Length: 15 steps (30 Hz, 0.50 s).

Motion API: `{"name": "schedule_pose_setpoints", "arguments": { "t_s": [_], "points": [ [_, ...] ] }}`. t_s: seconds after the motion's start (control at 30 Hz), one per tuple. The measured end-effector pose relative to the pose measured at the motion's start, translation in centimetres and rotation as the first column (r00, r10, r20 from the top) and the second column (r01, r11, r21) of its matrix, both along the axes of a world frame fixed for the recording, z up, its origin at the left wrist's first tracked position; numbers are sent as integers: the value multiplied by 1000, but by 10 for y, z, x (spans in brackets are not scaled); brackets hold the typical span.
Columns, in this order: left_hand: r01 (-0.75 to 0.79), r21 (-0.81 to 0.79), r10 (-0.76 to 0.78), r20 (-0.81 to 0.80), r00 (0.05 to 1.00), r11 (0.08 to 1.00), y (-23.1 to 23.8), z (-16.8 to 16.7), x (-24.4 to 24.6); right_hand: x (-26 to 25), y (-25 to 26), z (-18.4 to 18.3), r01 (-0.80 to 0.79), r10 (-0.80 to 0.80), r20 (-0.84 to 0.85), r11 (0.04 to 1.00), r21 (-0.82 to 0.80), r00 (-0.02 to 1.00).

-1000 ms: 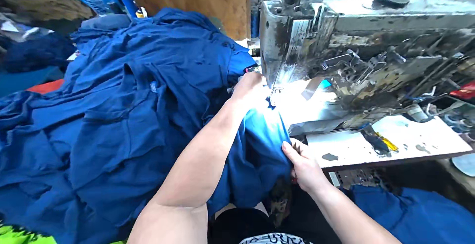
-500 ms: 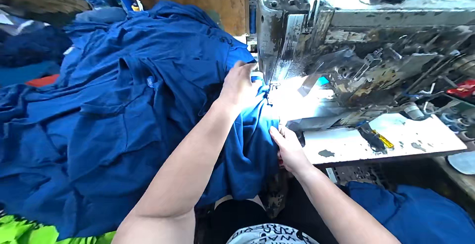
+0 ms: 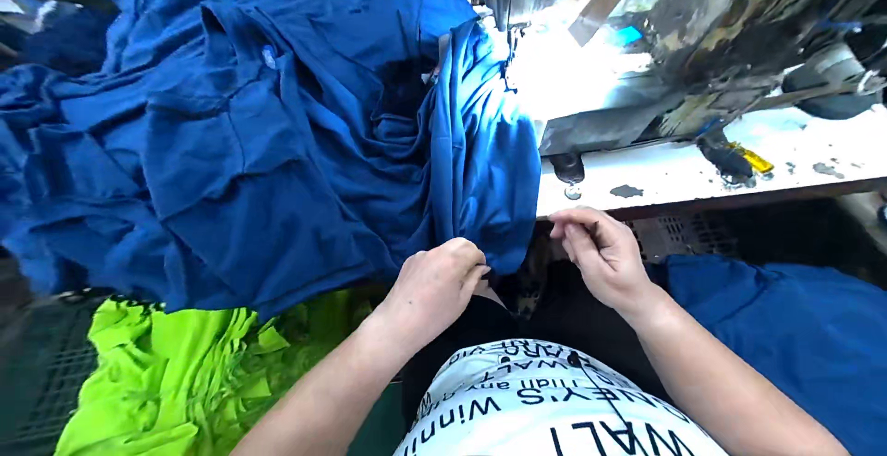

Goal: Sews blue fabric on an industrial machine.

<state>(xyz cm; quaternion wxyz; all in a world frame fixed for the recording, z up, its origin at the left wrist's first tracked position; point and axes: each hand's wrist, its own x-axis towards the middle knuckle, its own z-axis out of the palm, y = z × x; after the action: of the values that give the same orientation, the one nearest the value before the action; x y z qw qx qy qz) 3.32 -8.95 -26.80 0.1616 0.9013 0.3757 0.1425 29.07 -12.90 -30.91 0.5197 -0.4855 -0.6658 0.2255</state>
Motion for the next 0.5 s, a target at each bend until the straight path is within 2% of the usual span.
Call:
{"name": "schedule_pose_setpoints", "arguments": {
  "t_s": [0.03, 0.1, 0.17, 0.2, 0.27, 0.37, 0.5],
  "points": [
    [-13, 14, 12, 81, 997, 1000, -4, -6, -1, 1, -5, 5, -4, 10, 132, 999, -43, 991],
    [-11, -34, 16, 157, 987, 999, -8, -8, -5, 1, -14, 14, 69, 20, 337, 966, -251, 941],
    [2, -48, 5, 148, 989, 999, -14, -5, -7, 2, -21, 21, 101, 84, 379, 892, -441, 921],
    [-8, -7, 9, 138, 990, 1000, -17, -3, -7, 2, -24, 22, 100, 92, 375, 881, -462, 922],
    [-47, 102, 31, 144, 989, 994, -25, 1, -5, 2, -32, 21, 80, 56, 363, 934, -347, 930],
    [-65, 140, 32, 225, 974, 988, -42, 13, 1, 2, -40, 18, 46, -36, 343, 999, -22, 939],
    [-19, 298, -97, 368, 925, 954, -53, 24, 14, 1, -43, 26, -21, -86, 337, 953, 302, 938]
  ]
}}
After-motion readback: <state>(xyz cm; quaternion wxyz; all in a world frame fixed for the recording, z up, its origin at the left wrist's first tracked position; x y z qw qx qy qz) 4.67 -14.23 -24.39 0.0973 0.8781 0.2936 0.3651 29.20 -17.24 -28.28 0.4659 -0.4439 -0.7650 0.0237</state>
